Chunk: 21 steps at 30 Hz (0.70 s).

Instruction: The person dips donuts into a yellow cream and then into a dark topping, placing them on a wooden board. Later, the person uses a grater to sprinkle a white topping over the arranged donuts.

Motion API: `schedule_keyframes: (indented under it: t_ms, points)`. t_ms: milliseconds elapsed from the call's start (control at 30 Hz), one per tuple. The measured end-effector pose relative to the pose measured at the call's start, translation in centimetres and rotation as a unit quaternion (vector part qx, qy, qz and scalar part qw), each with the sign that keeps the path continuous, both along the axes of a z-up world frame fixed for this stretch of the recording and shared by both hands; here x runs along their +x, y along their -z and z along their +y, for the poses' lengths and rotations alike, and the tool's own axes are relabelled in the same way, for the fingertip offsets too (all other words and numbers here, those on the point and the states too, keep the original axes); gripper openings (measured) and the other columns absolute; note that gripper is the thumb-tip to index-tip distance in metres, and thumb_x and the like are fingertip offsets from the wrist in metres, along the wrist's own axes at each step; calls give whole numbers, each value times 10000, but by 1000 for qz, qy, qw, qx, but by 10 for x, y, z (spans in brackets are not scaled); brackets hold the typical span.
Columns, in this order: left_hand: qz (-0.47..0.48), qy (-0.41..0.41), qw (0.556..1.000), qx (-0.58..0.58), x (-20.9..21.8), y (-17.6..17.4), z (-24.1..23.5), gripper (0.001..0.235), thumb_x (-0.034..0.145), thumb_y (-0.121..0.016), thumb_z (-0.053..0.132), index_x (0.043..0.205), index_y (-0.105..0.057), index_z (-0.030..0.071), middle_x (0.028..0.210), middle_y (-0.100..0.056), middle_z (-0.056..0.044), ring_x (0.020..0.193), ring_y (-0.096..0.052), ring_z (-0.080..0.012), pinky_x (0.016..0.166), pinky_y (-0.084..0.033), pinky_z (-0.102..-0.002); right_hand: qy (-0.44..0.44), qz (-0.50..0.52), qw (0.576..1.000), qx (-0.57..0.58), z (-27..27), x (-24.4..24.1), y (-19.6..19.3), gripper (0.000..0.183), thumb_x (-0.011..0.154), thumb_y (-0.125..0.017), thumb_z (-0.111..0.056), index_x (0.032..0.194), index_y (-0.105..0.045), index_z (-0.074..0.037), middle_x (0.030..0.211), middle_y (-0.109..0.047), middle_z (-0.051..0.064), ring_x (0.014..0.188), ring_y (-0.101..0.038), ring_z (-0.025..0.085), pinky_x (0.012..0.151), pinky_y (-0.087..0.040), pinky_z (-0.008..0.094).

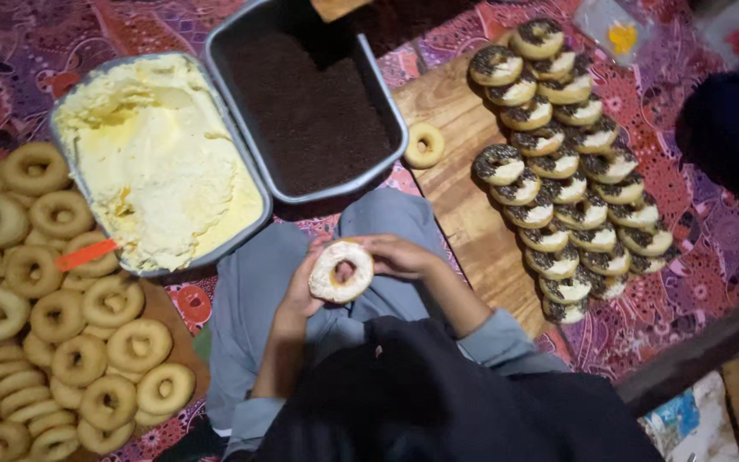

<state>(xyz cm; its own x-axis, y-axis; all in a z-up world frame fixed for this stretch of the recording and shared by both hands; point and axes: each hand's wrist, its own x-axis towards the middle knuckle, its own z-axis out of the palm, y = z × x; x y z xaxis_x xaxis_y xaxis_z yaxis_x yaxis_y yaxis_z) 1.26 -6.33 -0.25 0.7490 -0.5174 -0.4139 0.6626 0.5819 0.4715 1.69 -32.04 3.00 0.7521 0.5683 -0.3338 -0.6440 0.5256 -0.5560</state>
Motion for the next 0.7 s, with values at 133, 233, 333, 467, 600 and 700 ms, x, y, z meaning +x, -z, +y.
schedule_keyframes:
  t_ms: [133, 233, 333, 467, 600, 700]
  points:
    - [66, -49, 994, -73, 4, 3, 33, 433, 1038, -474, 458, 1352, -498, 160, 1347, -567, -214, 1163, -619, -402, 996, -495, -615, 49, -7, 992, -114, 23, 86, -5, 399, 964, -645, -225, 1260, -648, 42, 1158, -735, 138, 1018, -722, 239, 940, -595, 400]
    - [60, -86, 984, -142, -1, -4, 56, 398, 1027, -472, 475, 1327, -491, 214, 1383, -547, -248, 1227, -585, -439, 1012, -471, -652, 219, -175, 871, -403, 24, 184, 21, 348, 913, -663, -193, 1180, -723, 22, 1043, -768, 87, 905, -716, 177, 817, -586, 360]
    - [48, -87, 982, -161, 0, -5, 66, 399, 1046, -485, 469, 1358, -491, 221, 1427, -529, -248, 1289, -546, -428, 1052, -439, -636, 94, -211, 852, -470, 51, 227, 61, 373, 828, -765, -179, 1155, -737, -3, 1033, -760, 77, 908, -698, 160, 822, -570, 341]
    - [41, -64, 981, -181, 4, 0, 60, 392, 1053, -492, 452, 1376, -486, 230, 1454, -519, -236, 1321, -525, -407, 1077, -421, -616, -22, -303, 670, -677, 74, 230, 60, 444, 743, -871, -266, 1142, -780, -96, 1044, -746, 80, 921, -704, 188, 846, -549, 337]
    - [51, -60, 982, -172, 3, 2, 65, 391, 1046, -499, 447, 1364, -485, 221, 1451, -520, -237, 1315, -518, -401, 1079, -418, -625, -25, -287, 735, -613, 56, 206, 12, 424, 788, -765, -224, 1191, -755, -92, 1053, -766, 74, 963, -723, 233, 867, -573, 385]
    - [58, -56, 984, -159, 7, -5, 65, 398, 1038, -510, 453, 1362, -485, 224, 1451, -516, -235, 1318, -511, -394, 1085, -409, -632, 46, -206, 866, -453, 27, 187, -21, 410, 848, -679, -190, 1231, -717, -48, 1093, -760, 100, 1007, -723, 268, 907, -586, 423]
